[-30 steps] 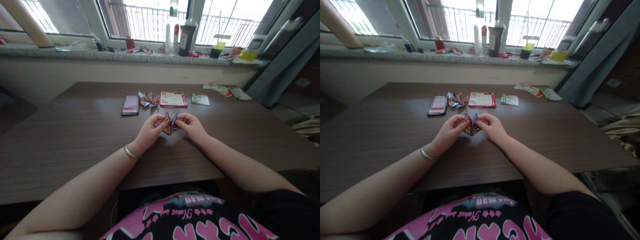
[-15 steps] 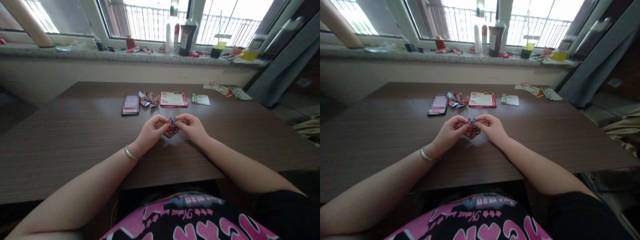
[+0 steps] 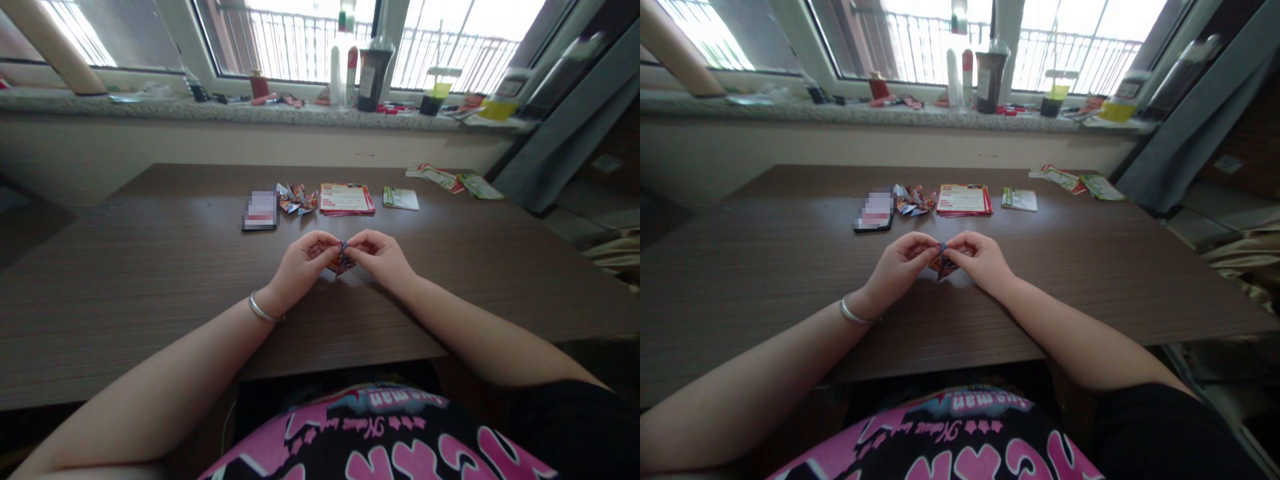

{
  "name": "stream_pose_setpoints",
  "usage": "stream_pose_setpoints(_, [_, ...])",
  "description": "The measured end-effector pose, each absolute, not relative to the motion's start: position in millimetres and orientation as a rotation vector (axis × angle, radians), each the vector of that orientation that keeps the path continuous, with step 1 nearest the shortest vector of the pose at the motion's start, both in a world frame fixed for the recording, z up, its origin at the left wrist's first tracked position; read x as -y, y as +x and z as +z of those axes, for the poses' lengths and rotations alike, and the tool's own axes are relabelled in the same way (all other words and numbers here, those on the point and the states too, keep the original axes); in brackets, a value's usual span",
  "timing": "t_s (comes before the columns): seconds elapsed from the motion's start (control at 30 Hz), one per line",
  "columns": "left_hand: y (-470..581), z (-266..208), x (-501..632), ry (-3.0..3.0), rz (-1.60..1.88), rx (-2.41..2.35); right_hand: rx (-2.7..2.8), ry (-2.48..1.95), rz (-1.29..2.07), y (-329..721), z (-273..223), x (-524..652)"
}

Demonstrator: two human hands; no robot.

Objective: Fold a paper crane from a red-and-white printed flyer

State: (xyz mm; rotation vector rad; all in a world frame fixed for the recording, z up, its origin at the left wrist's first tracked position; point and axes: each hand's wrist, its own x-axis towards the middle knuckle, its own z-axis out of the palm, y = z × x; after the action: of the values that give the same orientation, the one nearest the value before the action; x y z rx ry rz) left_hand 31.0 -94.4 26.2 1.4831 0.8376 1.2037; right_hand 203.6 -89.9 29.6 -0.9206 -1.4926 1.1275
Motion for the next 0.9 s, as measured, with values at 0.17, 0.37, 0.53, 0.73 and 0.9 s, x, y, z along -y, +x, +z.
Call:
stream_pose_setpoints(0.17, [31.4,26.3,93.9,1.523,1.154,-0.869,1.499,-0.91,1.135,203.7,29.0,89.6])
stream_pose_setpoints(0.37, [30.8,28.1,95.6,1.642,1.165,-0.879,1.553,-0.884,1.137,204.7,28.9,90.0])
stream_pose_setpoints(0.53, [30.3,29.5,96.8,1.671,1.151,-0.865,1.586,-0.919,1.118,205.1,31.8,91.0])
stream_pose_setpoints(0.73, [34.3,35.2,103.2,1.781,1.205,-0.901,1.668,-0.931,1.089,203.7,31.1,95.2])
stream_pose_setpoints(0.9, [35.8,37.9,105.9,1.82,1.251,-0.96,1.686,-0.946,1.029,200.4,31.2,97.7])
